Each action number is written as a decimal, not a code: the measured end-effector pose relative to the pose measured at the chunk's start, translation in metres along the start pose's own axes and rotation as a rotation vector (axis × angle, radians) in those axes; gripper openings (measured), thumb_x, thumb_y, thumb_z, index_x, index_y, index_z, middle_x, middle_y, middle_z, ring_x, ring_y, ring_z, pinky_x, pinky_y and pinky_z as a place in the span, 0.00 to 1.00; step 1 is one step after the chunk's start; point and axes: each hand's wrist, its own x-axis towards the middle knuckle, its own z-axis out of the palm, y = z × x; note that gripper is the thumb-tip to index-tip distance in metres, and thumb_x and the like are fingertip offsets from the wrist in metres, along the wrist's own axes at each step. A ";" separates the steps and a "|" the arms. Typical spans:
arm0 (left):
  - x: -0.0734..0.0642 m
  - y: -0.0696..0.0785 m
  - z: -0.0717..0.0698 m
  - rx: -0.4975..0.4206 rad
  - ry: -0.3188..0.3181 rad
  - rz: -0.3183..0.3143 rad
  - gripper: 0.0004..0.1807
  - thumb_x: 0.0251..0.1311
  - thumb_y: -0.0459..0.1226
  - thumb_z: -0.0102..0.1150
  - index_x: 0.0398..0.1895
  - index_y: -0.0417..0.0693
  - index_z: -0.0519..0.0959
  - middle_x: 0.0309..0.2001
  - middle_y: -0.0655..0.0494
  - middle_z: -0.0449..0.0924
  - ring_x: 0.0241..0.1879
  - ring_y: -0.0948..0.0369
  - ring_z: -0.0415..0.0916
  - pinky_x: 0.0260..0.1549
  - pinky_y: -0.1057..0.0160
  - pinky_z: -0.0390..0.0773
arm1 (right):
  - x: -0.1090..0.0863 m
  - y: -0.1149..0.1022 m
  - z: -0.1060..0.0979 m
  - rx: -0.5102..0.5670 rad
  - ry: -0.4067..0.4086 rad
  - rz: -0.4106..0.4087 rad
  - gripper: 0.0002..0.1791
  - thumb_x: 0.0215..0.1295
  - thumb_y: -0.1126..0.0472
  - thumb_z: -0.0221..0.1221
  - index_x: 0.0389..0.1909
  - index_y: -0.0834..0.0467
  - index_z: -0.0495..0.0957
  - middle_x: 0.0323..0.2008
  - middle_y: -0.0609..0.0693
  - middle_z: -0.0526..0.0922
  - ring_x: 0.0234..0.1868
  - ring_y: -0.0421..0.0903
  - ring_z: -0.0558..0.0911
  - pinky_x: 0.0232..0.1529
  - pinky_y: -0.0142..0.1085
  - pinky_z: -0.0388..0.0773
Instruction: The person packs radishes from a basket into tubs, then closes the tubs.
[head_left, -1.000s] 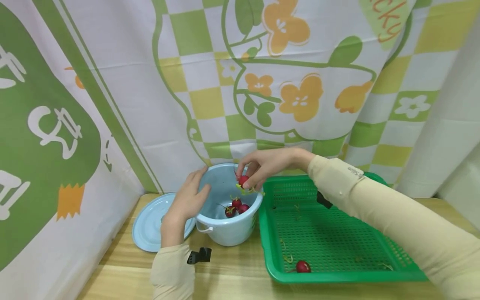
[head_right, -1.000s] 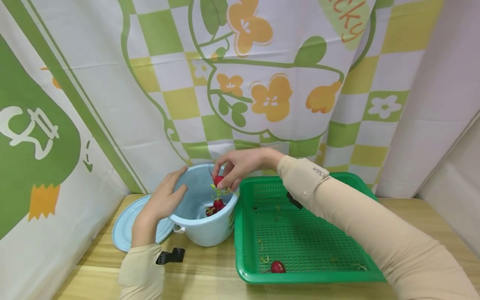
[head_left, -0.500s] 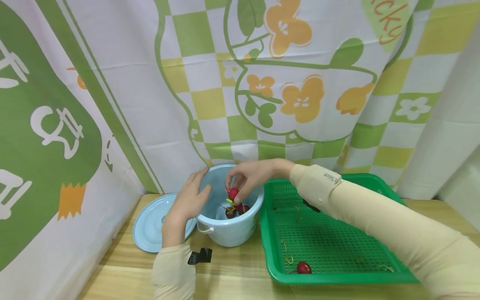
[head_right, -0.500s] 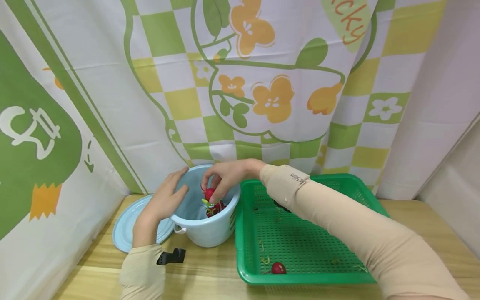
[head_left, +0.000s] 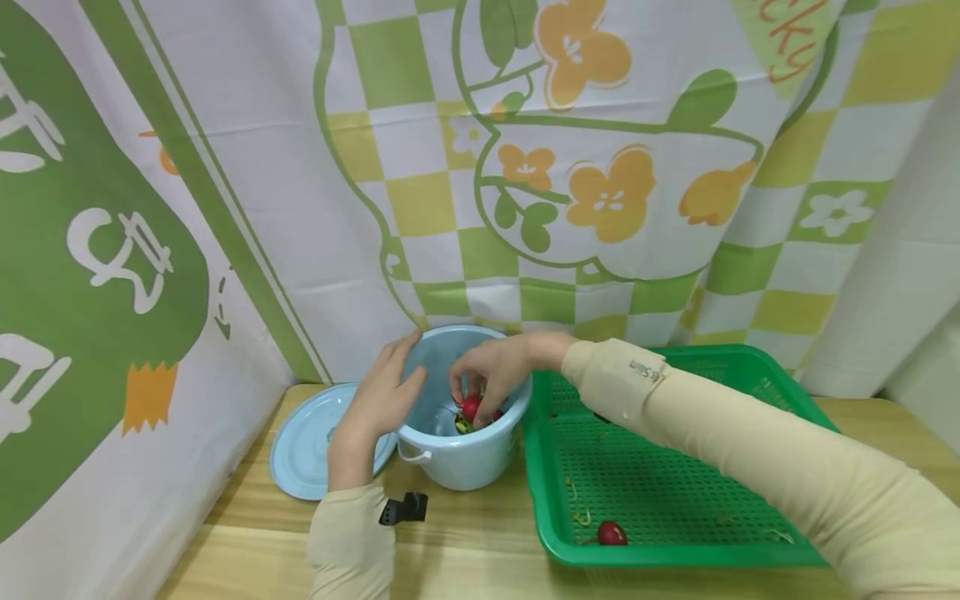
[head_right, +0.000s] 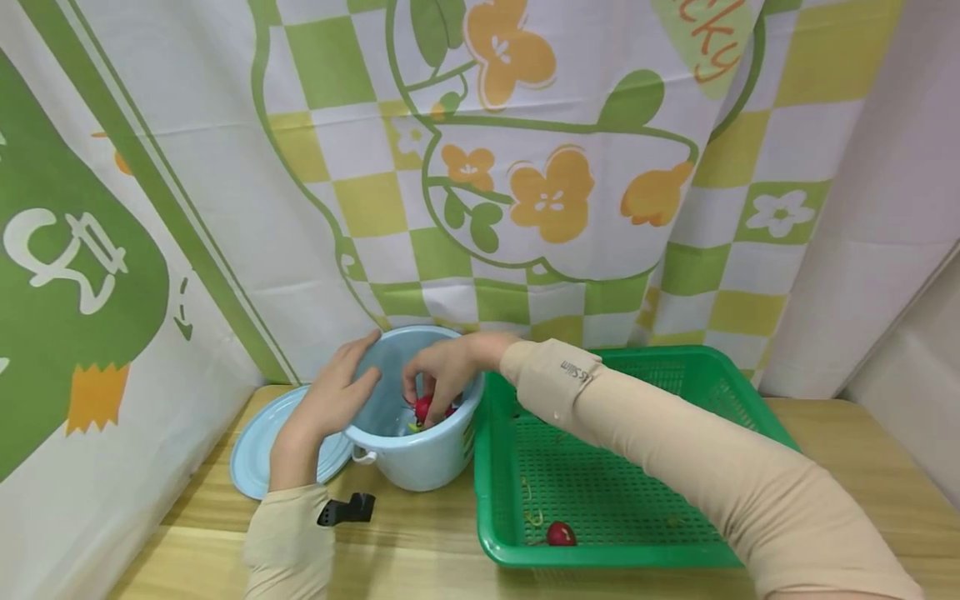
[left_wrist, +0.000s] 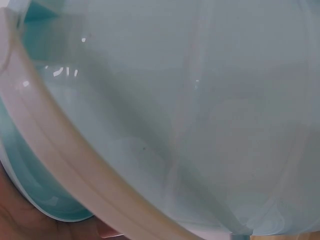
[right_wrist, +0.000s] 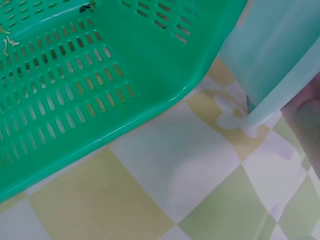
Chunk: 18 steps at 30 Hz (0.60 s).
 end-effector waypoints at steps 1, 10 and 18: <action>0.000 0.000 0.000 0.000 0.000 0.000 0.34 0.80 0.41 0.43 0.85 0.43 0.54 0.82 0.39 0.54 0.81 0.40 0.51 0.77 0.36 0.55 | 0.000 -0.001 0.001 -0.018 0.004 0.006 0.18 0.64 0.56 0.74 0.50 0.51 0.79 0.44 0.44 0.87 0.46 0.38 0.84 0.45 0.30 0.79; -0.001 0.001 0.000 0.007 0.005 -0.008 0.34 0.80 0.41 0.43 0.85 0.44 0.54 0.82 0.40 0.54 0.81 0.40 0.52 0.77 0.36 0.56 | 0.005 -0.003 0.010 -0.138 -0.014 0.012 0.12 0.68 0.57 0.70 0.49 0.49 0.81 0.44 0.44 0.88 0.46 0.38 0.82 0.45 0.30 0.79; -0.001 0.002 0.000 0.001 0.005 -0.013 0.34 0.80 0.41 0.42 0.85 0.44 0.55 0.82 0.41 0.54 0.80 0.40 0.53 0.77 0.35 0.56 | 0.003 -0.002 0.011 -0.100 -0.012 -0.026 0.12 0.72 0.57 0.67 0.52 0.54 0.83 0.46 0.44 0.89 0.47 0.37 0.84 0.48 0.32 0.81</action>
